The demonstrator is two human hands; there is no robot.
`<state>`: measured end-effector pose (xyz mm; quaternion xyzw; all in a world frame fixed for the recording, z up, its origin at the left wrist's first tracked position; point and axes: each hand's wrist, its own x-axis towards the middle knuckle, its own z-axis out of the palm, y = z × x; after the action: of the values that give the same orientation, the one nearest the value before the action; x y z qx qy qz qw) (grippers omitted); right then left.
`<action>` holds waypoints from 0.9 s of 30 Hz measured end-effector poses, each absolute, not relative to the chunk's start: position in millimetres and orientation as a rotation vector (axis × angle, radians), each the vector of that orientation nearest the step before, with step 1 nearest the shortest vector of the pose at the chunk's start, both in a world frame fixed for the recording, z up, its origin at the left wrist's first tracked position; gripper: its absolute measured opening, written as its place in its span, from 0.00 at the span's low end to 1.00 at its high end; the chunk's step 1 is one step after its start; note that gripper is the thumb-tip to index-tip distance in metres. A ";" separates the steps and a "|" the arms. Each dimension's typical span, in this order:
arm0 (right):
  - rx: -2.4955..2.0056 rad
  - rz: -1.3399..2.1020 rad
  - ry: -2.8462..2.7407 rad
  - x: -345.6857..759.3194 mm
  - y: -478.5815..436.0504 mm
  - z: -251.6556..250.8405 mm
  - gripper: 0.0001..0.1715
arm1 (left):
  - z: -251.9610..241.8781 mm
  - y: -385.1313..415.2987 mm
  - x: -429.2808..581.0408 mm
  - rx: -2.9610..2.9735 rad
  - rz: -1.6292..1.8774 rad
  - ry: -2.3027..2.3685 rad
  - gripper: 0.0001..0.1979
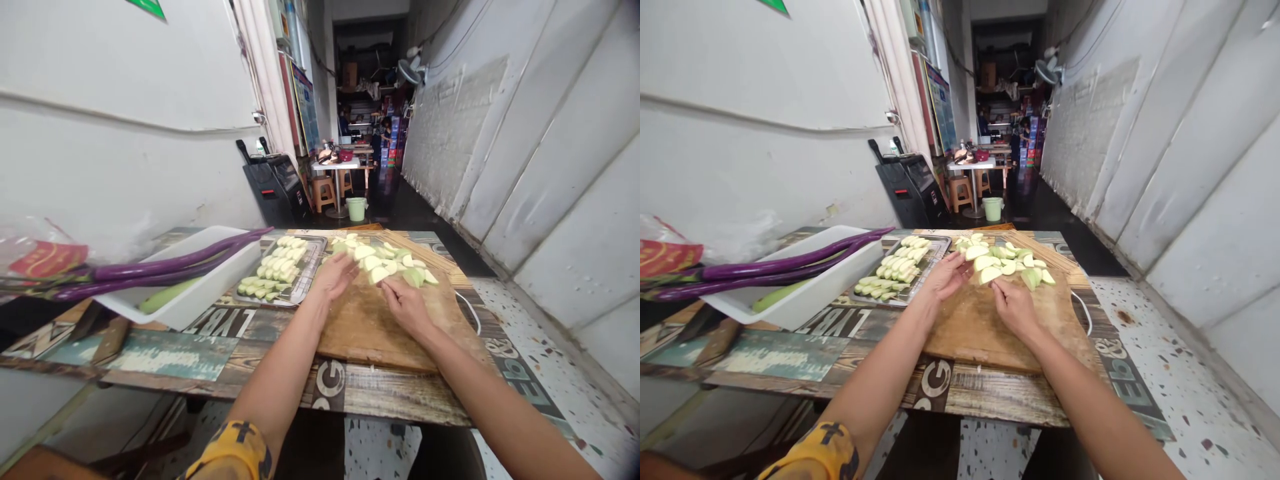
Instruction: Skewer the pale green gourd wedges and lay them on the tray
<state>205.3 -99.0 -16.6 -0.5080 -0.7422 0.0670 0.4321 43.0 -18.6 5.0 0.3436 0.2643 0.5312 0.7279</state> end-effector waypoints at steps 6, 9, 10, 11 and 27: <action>-1.258 0.148 -1.869 205.6 -99.2 -18.6 0.15 | 6.8 -14.9 38.7 0.752 1.320 0.635 0.14; -1.259 0.151 -1.922 205.4 -99.0 -20.0 0.16 | 6.7 -10.5 34.3 0.700 1.358 0.696 0.13; -1.258 0.154 -1.940 205.1 -99.2 -20.0 0.16 | 6.4 -9.0 32.6 0.684 1.361 0.704 0.12; -1.253 0.158 -1.959 204.7 -99.6 -19.9 0.16 | 6.1 -7.6 31.0 0.672 1.364 0.702 0.11; -1.218 0.173 -2.101 203.1 -103.2 -19.1 0.15 | 5.9 0.6 28.1 0.459 1.402 0.592 0.09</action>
<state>203.1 -103.2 -19.1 -0.4695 -0.8095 0.0665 0.3462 28.1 0.6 5.9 0.2063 0.2658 0.6294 0.7005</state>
